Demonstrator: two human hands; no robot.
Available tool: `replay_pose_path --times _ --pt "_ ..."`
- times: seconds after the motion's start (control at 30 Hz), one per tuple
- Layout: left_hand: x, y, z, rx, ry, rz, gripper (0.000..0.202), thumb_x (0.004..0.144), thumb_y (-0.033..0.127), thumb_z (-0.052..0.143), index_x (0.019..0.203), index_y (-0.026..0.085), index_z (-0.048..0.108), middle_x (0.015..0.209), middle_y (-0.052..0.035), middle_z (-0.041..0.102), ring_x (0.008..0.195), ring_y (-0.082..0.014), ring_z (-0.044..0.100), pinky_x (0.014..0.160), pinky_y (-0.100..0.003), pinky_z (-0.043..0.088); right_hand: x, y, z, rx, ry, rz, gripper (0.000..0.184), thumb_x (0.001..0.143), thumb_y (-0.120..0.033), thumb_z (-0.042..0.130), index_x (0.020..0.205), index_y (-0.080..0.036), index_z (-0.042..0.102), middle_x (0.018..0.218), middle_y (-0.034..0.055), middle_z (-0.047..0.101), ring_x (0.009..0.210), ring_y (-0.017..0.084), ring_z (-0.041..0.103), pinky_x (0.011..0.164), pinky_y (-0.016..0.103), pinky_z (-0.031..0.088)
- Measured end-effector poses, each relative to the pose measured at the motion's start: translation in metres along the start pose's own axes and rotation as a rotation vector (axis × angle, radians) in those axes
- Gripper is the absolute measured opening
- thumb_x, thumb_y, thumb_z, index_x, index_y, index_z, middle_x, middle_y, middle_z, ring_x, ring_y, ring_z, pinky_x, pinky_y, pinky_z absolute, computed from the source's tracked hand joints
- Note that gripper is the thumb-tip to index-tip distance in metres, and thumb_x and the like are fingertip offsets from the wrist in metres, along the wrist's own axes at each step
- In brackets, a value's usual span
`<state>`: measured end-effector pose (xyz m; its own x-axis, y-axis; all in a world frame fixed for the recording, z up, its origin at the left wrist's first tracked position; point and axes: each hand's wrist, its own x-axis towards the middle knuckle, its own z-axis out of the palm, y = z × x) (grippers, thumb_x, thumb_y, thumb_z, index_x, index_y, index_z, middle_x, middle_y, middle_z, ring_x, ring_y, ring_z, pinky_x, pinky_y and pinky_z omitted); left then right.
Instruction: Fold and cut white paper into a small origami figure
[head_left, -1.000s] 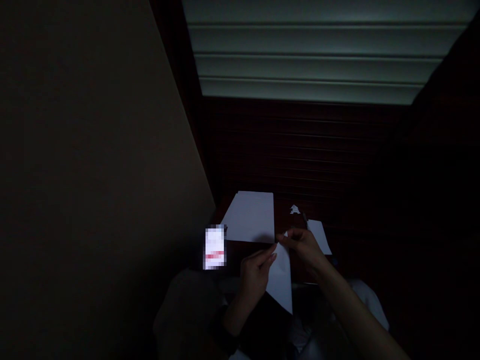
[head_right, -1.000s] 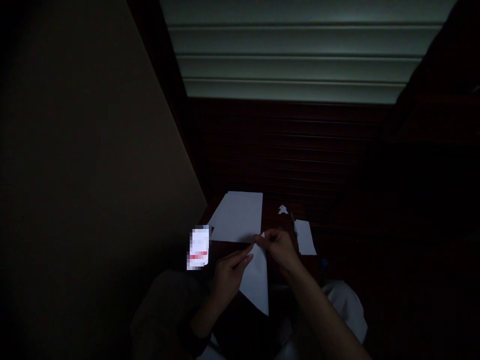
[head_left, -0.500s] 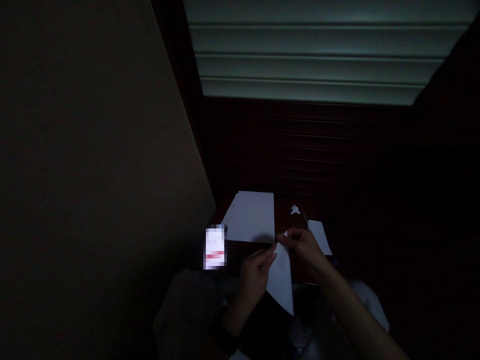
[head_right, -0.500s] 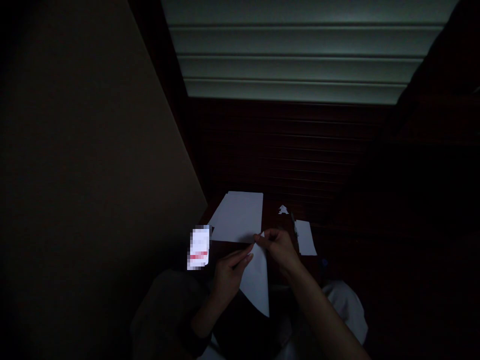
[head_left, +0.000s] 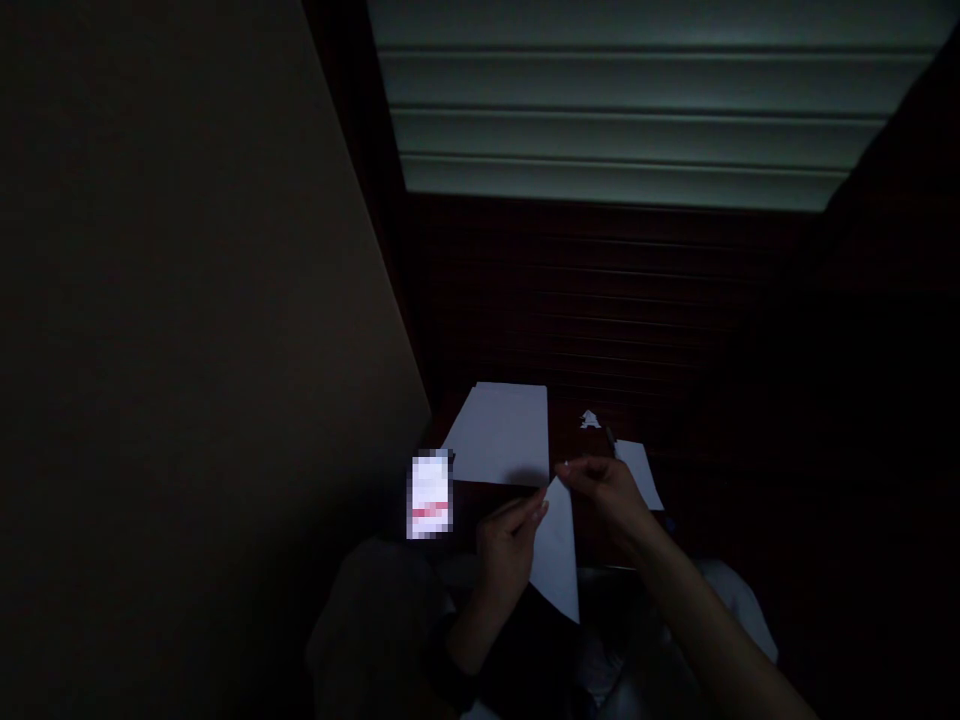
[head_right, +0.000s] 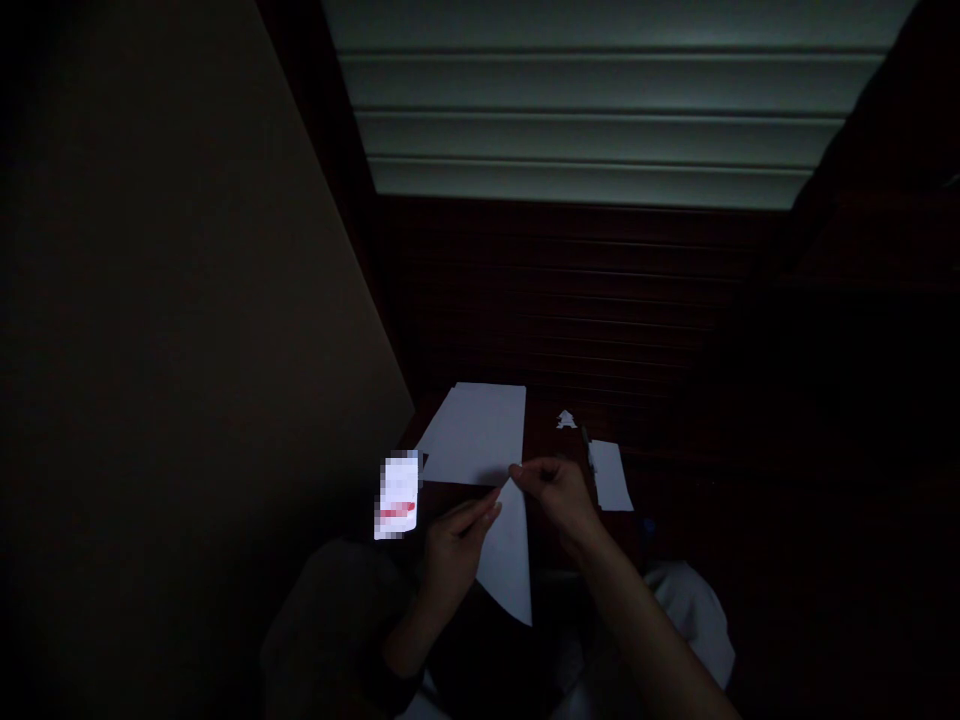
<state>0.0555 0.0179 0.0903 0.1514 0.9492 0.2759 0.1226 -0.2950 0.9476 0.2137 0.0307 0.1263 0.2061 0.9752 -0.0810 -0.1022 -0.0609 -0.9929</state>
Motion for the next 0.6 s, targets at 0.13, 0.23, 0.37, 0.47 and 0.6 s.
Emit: replay_pose_path --times 0.13,0.23,0.37,0.47,0.6 --pt "0.0010 0.0017 -0.0021 0.019 0.007 0.015 0.025 0.084 0.030 0.056 0.105 0.023 0.068 0.103 -0.0045 0.070 0.094 -0.0201 0.065 0.084 -0.030 0.053 -0.0011 -0.0022 0.0006 0.008 -0.013 -0.028 0.028 0.061 -0.042 0.077 0.071 -0.016 0.071 0.071 0.0043 0.068 0.066 0.017 0.057 0.063 0.029 0.043" --pt "0.0016 0.0038 -0.0031 0.030 -0.002 0.015 0.026 0.084 0.030 0.056 0.107 0.023 0.067 0.105 -0.0046 0.069 0.094 -0.0195 0.065 0.083 -0.029 0.053 -0.0015 -0.0030 0.0016 0.013 -0.014 -0.032 0.028 0.061 -0.042 0.077 0.070 -0.017 0.071 0.071 0.0041 0.068 0.066 0.017 0.058 0.063 0.029 0.043" --pt "0.0018 0.0048 -0.0038 0.028 -0.015 0.024 0.025 0.084 0.029 0.057 0.106 0.023 0.068 0.101 -0.0049 0.070 0.090 -0.0188 0.066 0.080 -0.027 0.054 -0.0012 -0.0027 0.0026 0.016 0.008 -0.028 0.027 0.060 -0.041 0.078 0.070 -0.017 0.071 0.069 0.0038 0.068 0.064 0.017 0.058 0.062 0.029 0.043" --pt "0.0014 0.0038 -0.0035 0.012 -0.026 0.027 0.024 0.085 0.028 0.056 0.105 0.023 0.068 0.101 -0.0047 0.070 0.091 -0.0190 0.065 0.081 -0.027 0.053 -0.0009 -0.0022 0.0027 0.011 0.023 -0.038 0.027 0.062 -0.041 0.077 0.070 -0.016 0.070 0.069 0.0041 0.068 0.064 0.017 0.057 0.062 0.029 0.042" --pt "0.0006 0.0014 -0.0017 0.000 -0.031 0.015 0.024 0.085 0.029 0.055 0.104 0.023 0.069 0.101 -0.0048 0.070 0.091 -0.0189 0.065 0.080 -0.027 0.053 -0.0001 -0.0011 0.0030 0.014 0.046 -0.038 0.028 0.060 -0.042 0.077 0.068 -0.016 0.069 0.065 0.0030 0.066 0.061 0.016 0.056 0.060 0.029 0.042"
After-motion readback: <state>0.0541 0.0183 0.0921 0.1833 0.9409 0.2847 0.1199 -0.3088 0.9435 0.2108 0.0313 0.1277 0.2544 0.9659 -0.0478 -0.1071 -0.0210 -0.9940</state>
